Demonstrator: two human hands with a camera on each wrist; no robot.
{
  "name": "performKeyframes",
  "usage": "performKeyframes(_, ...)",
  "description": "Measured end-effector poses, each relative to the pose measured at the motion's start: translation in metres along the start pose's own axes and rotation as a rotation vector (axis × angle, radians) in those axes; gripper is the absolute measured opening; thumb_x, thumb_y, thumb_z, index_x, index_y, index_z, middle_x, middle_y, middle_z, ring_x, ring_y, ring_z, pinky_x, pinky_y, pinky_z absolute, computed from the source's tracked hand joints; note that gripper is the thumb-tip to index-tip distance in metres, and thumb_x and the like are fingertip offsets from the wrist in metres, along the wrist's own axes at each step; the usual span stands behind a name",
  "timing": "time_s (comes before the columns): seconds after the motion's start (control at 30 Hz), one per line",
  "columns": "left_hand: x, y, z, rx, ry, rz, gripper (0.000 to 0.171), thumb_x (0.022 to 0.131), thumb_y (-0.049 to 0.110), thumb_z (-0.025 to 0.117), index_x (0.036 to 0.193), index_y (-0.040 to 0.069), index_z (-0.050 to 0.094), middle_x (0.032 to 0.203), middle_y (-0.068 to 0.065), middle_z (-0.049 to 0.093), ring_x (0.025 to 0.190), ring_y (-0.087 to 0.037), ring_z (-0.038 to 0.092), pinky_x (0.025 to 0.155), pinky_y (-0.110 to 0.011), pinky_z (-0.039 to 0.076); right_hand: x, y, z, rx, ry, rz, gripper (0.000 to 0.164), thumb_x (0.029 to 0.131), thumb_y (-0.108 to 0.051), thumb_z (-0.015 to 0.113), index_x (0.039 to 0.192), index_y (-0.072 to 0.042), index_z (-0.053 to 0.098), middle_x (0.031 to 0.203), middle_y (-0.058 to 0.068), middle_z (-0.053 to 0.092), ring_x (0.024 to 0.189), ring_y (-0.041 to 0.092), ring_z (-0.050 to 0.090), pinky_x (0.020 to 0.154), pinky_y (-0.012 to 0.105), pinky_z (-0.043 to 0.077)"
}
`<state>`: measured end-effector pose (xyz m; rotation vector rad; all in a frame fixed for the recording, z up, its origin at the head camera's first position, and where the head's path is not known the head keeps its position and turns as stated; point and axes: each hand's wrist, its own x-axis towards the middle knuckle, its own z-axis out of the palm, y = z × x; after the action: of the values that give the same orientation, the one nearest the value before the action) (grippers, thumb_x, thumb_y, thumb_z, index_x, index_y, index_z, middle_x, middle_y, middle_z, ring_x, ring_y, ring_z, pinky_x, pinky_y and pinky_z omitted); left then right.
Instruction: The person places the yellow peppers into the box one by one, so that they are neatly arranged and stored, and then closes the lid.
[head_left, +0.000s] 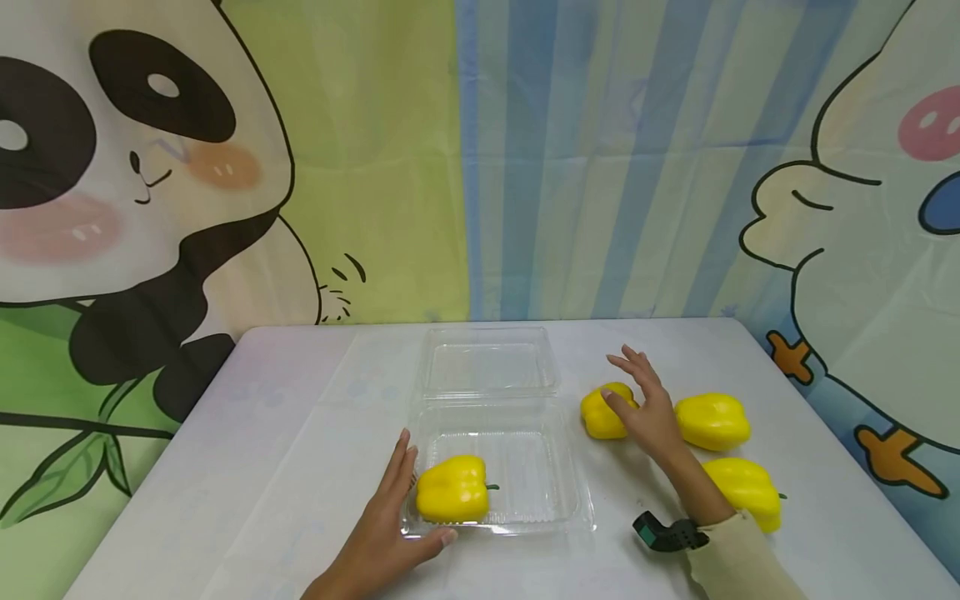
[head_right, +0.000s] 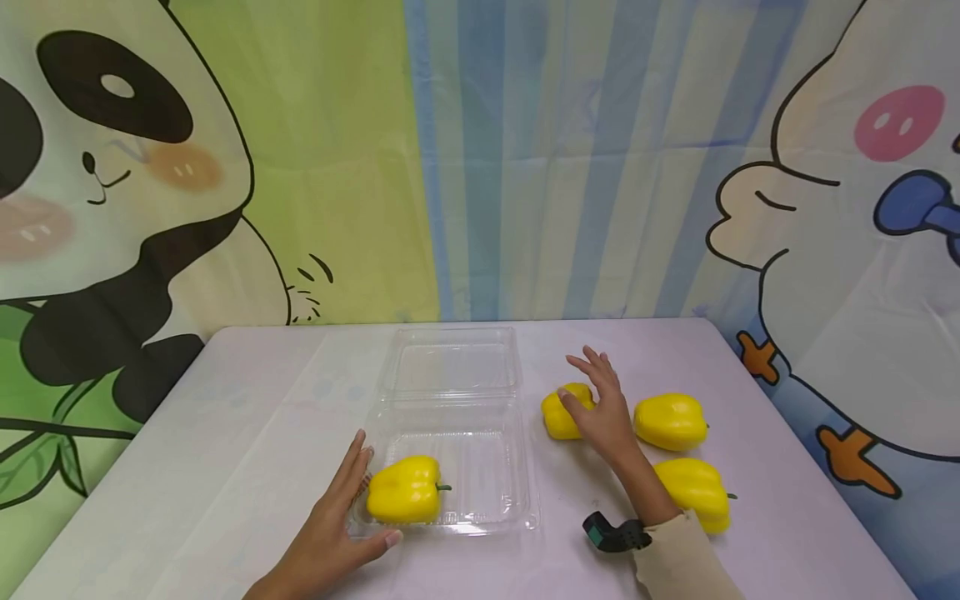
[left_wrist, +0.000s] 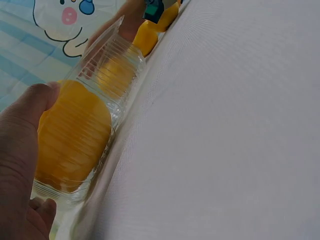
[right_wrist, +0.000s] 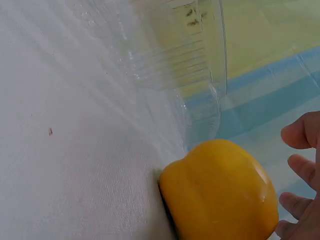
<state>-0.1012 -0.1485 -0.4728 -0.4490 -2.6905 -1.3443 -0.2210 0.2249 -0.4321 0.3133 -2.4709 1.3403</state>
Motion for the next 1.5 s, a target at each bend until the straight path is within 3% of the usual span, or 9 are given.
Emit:
performKeyframes(0.13, -0.001, 0.001, -0.001, 0.002, -0.008, -0.001, 0.113, 0.073, 0.052, 0.081, 0.153, -0.002, 0.022, 0.163, 0.010, -0.002, 0.132, -0.031, 0.045, 0.102, -0.049, 0.038, -0.004, 0.007, 0.000, -0.058, -0.111, -0.026, 0.047, 0.087, -0.002, 0.062, 0.134, -0.007, 0.057, 0.152, 0.013, 0.036, 0.143, 0.038, 0.020, 0.108, 0.066, 0.020)
performKeyframes(0.37, -0.002, 0.001, -0.001, 0.002, -0.005, 0.028, 0.113, 0.074, 0.055, 0.079, 0.153, -0.002, 0.021, 0.163, 0.008, -0.002, 0.130, -0.029, 0.047, 0.102, -0.048, 0.039, -0.006, 0.009, -0.001, -0.183, -0.241, -0.096, 0.046, 0.088, -0.007, 0.064, 0.133, -0.001, 0.058, 0.143, 0.018, 0.045, 0.129, 0.042, 0.039, 0.104, 0.066, 0.030)
performKeyframes(0.57, -0.002, 0.000, 0.000, 0.014, 0.003, 0.031, 0.113, 0.074, 0.054, 0.080, 0.152, -0.003, 0.022, 0.163, 0.006, -0.001, 0.129, -0.029, 0.048, 0.102, -0.050, 0.039, -0.004, 0.004, -0.010, -0.268, -0.343, -0.122, 0.054, 0.091, -0.018, 0.068, 0.139, -0.001, 0.051, 0.142, 0.022, 0.043, 0.126, 0.044, 0.041, 0.102, 0.065, 0.034)
performKeyframes(0.8, 0.002, 0.002, 0.000, -0.006, -0.008, 0.016, 0.114, 0.073, 0.053, 0.081, 0.153, -0.002, 0.022, 0.163, 0.002, 0.000, 0.136, -0.030, 0.038, 0.103, -0.049, 0.036, -0.006, 0.002, -0.021, -0.306, -0.452, -0.101, 0.073, 0.081, -0.004, 0.075, 0.146, -0.004, 0.042, 0.146, 0.021, 0.034, 0.127, 0.044, 0.037, 0.101, 0.066, 0.034)
performKeyframes(1.1, 0.001, 0.001, 0.001, 0.015, -0.001, 0.028, 0.112, 0.074, 0.052, 0.081, 0.152, -0.003, 0.022, 0.164, 0.001, 0.000, 0.138, -0.029, 0.035, 0.102, -0.048, 0.037, -0.005, 0.001, -0.022, -0.293, -0.440, -0.106, 0.069, 0.082, -0.005, 0.076, 0.144, -0.005, 0.045, 0.141, 0.023, 0.038, 0.121, 0.042, 0.043, 0.100, 0.064, 0.037)
performKeyframes(1.5, -0.001, -0.002, 0.000, 0.022, 0.009, 0.045, 0.112, 0.075, 0.053, 0.079, 0.152, -0.003, 0.022, 0.164, 0.001, 0.000, 0.136, -0.031, 0.038, 0.101, -0.049, 0.039, -0.002, 0.000, -0.020, -0.312, -0.402, -0.016, 0.070, 0.083, -0.019, 0.079, 0.143, -0.008, 0.047, 0.138, 0.023, 0.043, 0.117, 0.039, 0.048, 0.099, 0.062, 0.039)
